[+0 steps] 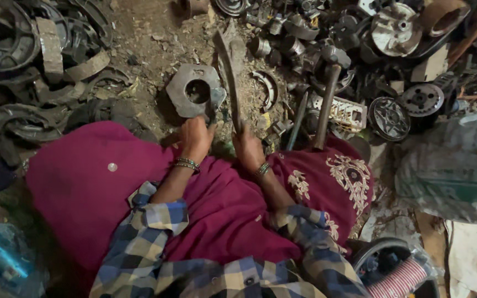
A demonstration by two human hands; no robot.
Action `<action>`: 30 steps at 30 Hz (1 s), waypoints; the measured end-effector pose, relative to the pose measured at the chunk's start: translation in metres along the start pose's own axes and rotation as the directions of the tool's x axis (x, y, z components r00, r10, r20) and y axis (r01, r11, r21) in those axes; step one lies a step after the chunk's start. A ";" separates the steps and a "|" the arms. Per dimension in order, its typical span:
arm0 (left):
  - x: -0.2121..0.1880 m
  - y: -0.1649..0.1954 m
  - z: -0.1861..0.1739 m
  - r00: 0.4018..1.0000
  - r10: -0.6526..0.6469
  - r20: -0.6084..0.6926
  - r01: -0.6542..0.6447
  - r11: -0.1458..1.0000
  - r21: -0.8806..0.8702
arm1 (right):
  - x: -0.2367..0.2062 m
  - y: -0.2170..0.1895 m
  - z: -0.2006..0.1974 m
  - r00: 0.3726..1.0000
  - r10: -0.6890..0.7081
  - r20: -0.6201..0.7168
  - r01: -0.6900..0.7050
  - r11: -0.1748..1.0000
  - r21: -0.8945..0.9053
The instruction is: The person sits on the floor and repeatedly strikes a small metal piece with a hammer while holding it against a hexagonal metal block. The person repositions the piece several times and continues hammering throughout the clip.
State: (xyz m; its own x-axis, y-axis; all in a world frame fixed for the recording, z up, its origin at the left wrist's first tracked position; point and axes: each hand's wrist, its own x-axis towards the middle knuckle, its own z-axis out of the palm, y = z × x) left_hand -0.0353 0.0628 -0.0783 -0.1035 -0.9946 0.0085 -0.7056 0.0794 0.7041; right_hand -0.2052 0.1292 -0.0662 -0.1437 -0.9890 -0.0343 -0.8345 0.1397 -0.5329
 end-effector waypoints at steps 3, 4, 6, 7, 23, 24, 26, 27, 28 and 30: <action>0.001 0.003 -0.002 0.997 -0.051 0.058 0.048 0.998 0.050 | 0.002 -0.002 0.004 0.993 0.039 0.107 -0.017 0.980 -0.199; 0.001 0.005 -0.003 0.995 -0.067 0.070 0.063 0.996 0.060 | 0.002 -0.002 0.005 0.991 -0.009 0.134 0.040 0.972 -0.231; 0.002 0.008 -0.005 0.990 -0.098 0.099 0.091 0.993 0.075 | 0.001 -0.004 0.004 0.981 -0.075 0.179 0.128 0.943 -0.308; 0.003 0.009 -0.005 0.991 -0.093 0.095 0.088 0.994 0.058 | -0.001 -0.005 0.003 0.977 -0.095 0.193 0.159 0.922 -0.352; 0.002 0.010 -0.007 0.999 0.017 0.037 -0.015 0.999 -0.040 | 0.003 -0.001 0.002 0.991 -0.083 0.104 0.100 0.979 -0.179; 0.001 0.010 -0.007 0.998 0.046 0.030 -0.045 0.998 -0.043 | 0.001 -0.003 -0.001 0.996 -0.066 0.053 0.073 0.985 -0.157; -0.003 0.010 -0.006 0.999 -0.028 0.037 0.032 0.996 -0.087 | -0.002 -0.008 -0.007 0.998 -0.026 -0.053 0.020 0.993 -0.113; -0.004 0.009 -0.006 0.997 -0.064 0.032 0.068 0.992 -0.106 | -0.003 -0.011 -0.009 0.992 -0.069 -0.105 0.060 0.995 -0.084; -0.005 0.009 -0.006 0.996 -0.077 0.053 0.081 0.993 -0.083 | -0.003 -0.014 -0.010 0.982 -0.108 -0.157 0.101 0.993 -0.055; -0.004 0.009 -0.005 0.992 -0.093 0.087 0.097 0.995 -0.039 | 0.000 -0.017 -0.010 0.987 -0.106 -0.121 0.100 0.994 -0.054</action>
State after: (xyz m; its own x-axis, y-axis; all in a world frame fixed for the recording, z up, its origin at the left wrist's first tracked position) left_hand -0.0373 0.0674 -0.0683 -0.0976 -0.9881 -0.1188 -0.6847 -0.0199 0.7286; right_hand -0.1959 0.1275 -0.0487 -0.1178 -0.9852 0.1247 -0.8721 0.0426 -0.4875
